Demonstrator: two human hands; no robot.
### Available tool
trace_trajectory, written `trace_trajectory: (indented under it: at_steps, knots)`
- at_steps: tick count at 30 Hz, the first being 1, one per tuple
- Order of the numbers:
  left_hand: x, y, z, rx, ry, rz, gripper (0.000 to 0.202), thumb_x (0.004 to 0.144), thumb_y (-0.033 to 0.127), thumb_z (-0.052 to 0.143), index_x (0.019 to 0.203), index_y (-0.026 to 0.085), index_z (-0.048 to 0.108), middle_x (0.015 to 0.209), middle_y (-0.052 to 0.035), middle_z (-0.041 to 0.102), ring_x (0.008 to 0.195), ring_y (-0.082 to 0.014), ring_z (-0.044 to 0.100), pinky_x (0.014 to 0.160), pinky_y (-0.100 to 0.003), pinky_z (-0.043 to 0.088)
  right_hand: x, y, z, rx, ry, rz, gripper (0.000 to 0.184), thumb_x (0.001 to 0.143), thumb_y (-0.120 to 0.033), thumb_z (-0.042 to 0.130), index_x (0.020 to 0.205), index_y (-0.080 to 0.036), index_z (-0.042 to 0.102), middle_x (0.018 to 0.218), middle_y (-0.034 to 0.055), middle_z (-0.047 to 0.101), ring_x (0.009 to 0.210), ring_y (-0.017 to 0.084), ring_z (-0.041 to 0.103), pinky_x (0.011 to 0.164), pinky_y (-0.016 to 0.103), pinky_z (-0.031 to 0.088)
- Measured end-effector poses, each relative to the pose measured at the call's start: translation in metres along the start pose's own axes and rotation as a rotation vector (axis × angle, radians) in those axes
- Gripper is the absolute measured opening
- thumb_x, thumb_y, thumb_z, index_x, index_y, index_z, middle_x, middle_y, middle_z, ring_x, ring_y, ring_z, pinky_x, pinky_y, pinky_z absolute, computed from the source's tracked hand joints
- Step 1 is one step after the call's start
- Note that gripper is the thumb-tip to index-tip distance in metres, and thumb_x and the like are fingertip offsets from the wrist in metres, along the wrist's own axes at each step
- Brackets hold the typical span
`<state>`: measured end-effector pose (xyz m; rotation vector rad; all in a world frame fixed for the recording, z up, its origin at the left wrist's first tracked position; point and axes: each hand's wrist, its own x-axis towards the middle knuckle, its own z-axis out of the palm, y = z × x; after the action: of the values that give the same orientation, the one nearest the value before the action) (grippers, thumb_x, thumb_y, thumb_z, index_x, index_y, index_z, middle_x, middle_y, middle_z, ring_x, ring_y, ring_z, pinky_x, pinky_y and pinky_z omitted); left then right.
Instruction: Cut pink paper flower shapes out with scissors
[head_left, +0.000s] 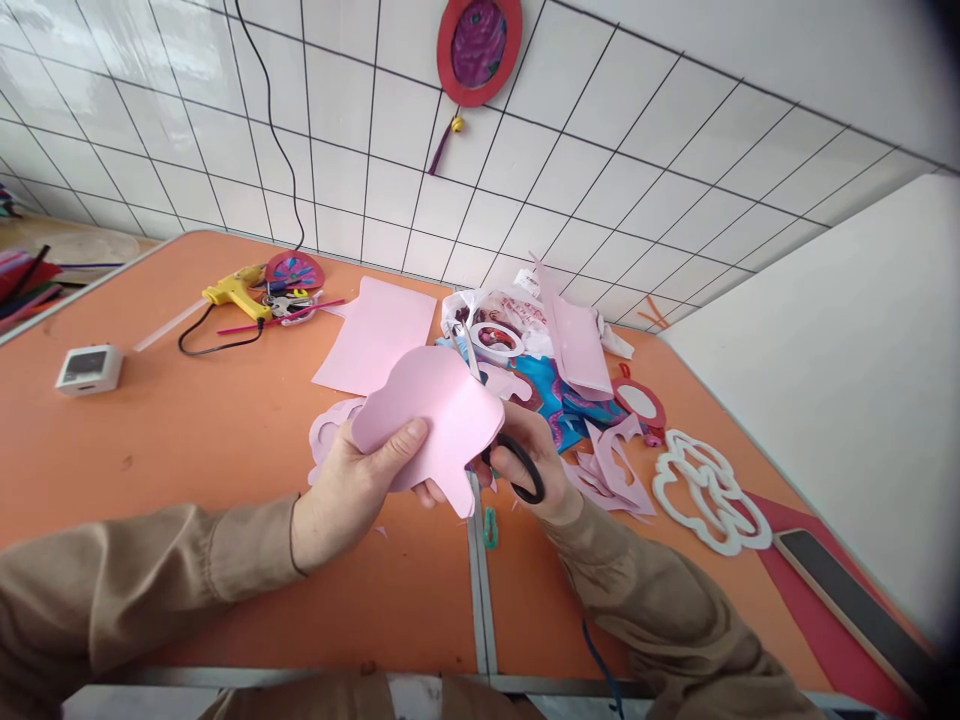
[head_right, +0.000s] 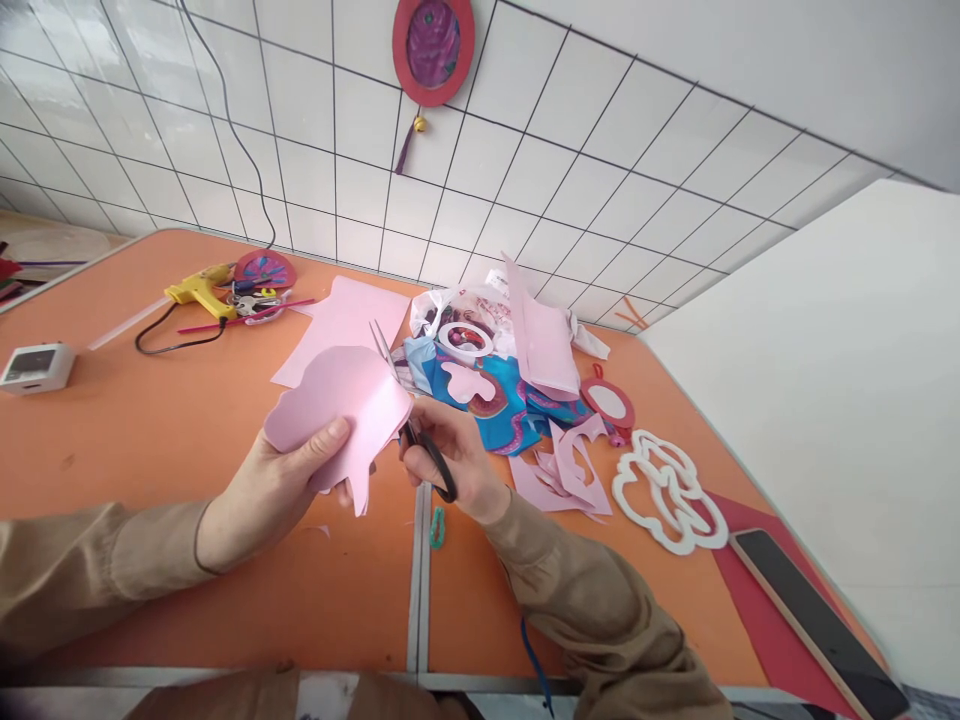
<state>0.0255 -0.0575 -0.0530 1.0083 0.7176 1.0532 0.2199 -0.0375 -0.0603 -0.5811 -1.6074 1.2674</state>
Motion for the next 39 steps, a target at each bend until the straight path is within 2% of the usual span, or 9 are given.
trace_trajectory:
  at_steps: [10, 18, 24, 30, 39]
  knots:
    - [0.0, 0.002, 0.0, 0.002, 0.012, -0.02, 0.03, 0.09, 0.042, 0.067, 0.074, 0.017, 0.068, 0.053, 0.0, 0.066, 0.047, -0.015, 0.061, 0.053, -0.026, 0.053, 0.0, 0.0, -0.001, -0.013, 0.003, 0.006, 0.035, 0.085, -0.05, 0.073, 0.092, -0.016, 0.065, 0.062, -0.0034, 0.051, 0.042, 0.008, 0.048, 0.038, 0.022, 0.036]
    - [0.001, 0.004, -0.002, 0.064, 0.029, -0.061, 0.033, 0.087, 0.048, 0.068, 0.075, 0.017, 0.069, 0.056, -0.0017, 0.069, 0.047, -0.0167, 0.063, 0.05, -0.027, 0.052, 0.003, -0.004, -0.002, -0.018, 0.022, 0.032, 0.034, 0.083, -0.048, 0.075, 0.085, -0.017, 0.062, 0.061, -0.0041, 0.048, 0.043, 0.008, 0.046, 0.039, 0.022, 0.036]
    - [0.002, 0.006, -0.003, 0.081, -0.004, -0.039, 0.036, 0.089, 0.046, 0.066, 0.07, 0.016, 0.068, 0.054, -0.003, 0.069, 0.047, -0.0149, 0.063, 0.051, -0.024, 0.051, 0.002, -0.001, -0.008, 0.035, -0.029, 0.037, 0.029, 0.084, -0.042, 0.075, 0.096, -0.018, 0.066, 0.062, -0.0035, 0.051, 0.045, 0.009, 0.049, 0.041, 0.022, 0.042]
    - [0.004, 0.006, -0.007, 0.103, -0.007, -0.031, 0.04, 0.09, 0.045, 0.066, 0.065, 0.014, 0.068, 0.053, -0.0043, 0.069, 0.048, -0.0156, 0.065, 0.048, -0.023, 0.048, 0.001, -0.002, -0.012, 0.025, -0.037, 0.038, 0.028, 0.084, -0.042, 0.075, 0.096, -0.019, 0.066, 0.065, -0.0026, 0.052, 0.047, 0.009, 0.051, 0.04, 0.022, 0.042]
    - [0.004, 0.008, -0.013, 0.212, -0.002, -0.027, 0.044, 0.092, 0.046, 0.064, 0.063, 0.013, 0.069, 0.052, -0.0062, 0.069, 0.047, -0.015, 0.063, 0.047, -0.023, 0.046, 0.007, -0.013, -0.014, -0.059, -0.056, 0.127, 0.035, 0.078, -0.053, 0.076, 0.081, -0.022, 0.06, 0.061, -0.0004, 0.053, 0.046, 0.013, 0.048, 0.044, 0.03, 0.04]
